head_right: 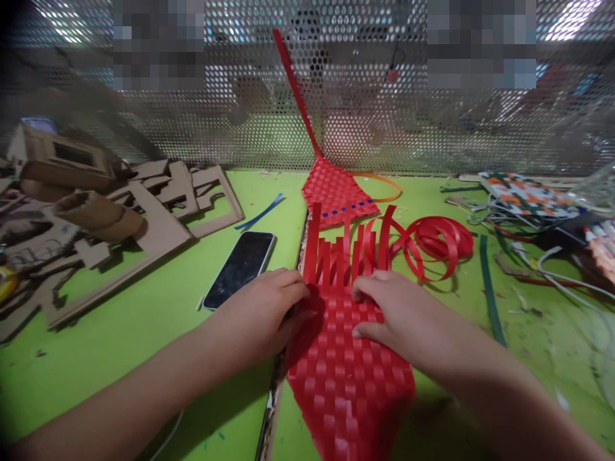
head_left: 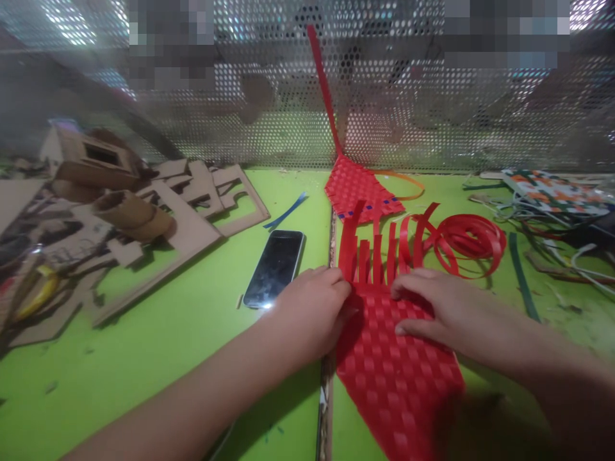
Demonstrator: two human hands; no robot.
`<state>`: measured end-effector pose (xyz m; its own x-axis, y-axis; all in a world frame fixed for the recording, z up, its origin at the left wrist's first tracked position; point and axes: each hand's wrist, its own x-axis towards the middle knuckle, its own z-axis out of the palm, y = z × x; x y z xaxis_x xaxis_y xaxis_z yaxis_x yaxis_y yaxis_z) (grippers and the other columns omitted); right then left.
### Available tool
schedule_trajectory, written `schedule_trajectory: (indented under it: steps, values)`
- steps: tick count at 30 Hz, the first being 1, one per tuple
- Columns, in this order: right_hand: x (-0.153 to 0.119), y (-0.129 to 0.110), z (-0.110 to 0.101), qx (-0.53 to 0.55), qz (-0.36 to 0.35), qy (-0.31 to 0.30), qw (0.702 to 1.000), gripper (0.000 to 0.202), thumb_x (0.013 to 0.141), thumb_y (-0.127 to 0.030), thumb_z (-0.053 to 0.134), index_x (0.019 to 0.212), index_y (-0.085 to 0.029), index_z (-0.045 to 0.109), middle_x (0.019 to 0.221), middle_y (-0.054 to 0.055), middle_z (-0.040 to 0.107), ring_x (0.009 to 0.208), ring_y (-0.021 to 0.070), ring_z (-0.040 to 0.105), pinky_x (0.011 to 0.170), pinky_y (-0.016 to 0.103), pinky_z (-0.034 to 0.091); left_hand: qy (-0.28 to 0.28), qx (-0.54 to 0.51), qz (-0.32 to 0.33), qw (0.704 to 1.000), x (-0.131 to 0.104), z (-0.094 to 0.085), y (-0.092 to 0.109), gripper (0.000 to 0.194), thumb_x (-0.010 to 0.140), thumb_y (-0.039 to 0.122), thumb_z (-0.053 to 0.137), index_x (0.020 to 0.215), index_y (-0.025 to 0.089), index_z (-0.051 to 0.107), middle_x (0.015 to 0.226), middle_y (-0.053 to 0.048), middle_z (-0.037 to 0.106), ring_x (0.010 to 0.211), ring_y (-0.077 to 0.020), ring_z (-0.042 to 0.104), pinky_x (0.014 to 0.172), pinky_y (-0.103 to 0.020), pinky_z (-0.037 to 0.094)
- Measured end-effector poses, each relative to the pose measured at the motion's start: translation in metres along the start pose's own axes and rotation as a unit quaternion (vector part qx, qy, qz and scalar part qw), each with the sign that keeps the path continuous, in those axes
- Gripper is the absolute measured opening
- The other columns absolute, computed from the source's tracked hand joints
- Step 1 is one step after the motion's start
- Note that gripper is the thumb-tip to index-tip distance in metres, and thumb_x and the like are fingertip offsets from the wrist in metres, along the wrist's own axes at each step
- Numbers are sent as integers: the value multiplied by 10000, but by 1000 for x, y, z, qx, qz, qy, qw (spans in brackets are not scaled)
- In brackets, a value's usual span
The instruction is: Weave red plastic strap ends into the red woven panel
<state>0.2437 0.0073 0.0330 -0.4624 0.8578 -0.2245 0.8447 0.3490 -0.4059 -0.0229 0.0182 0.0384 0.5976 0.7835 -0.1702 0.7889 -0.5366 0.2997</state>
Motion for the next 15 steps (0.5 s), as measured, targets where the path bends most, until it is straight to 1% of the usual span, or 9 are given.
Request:
schedule_trajectory:
  steps: [2,4,6,10,13,15]
  values:
    - [0,1,1,6,1,-1,1000,208,959,-424,714,1121,-297,688,1141,68,727,989,282,677,832,399,521,15,18,25,999,1,6,2,163,1034,220,617,1124,155,737,1078,-106,697,1016,-289,634,927,-440,540]
    - [-1,2,3,-1,7,5,1000,221,953,-424,718,1137,-305,692,1140,65,722,981,280,681,823,398,522,25,28,52,998,1,12,3,212,1036,181,600,1210,171,722,1124,-103,682,1047,-288,607,925,-439,537]
    - [-2,4,5,-22,15,16,1000,250,946,-438,726,1159,-313,695,1155,68,716,981,283,685,819,402,521,26,27,62,997,0,17,5,268,1026,138,574,1246,195,717,1141,-100,658,1068,-295,583,925,-451,539]
    - [-3,7,8,-51,24,25,998,322,946,-475,730,1226,-320,689,1239,78,713,1024,298,696,851,430,521,25,-29,42,998,-3,22,10,389,972,84,580,1322,203,703,1209,-111,619,1138,-315,547,985,-498,537]
    - [-3,7,8,-42,23,15,999,302,948,-477,728,1204,-321,691,1225,67,715,1038,296,694,851,425,520,25,-84,24,996,-4,23,12,449,973,81,578,1387,225,675,1268,-111,603,1185,-313,532,1025,-504,531]
    - [-2,5,6,-34,19,14,999,266,951,-457,725,1176,-319,689,1195,58,713,1037,291,688,855,419,516,22,-99,14,995,-3,23,12,460,975,86,580,1401,238,665,1280,-110,600,1196,-317,528,1038,-517,524]
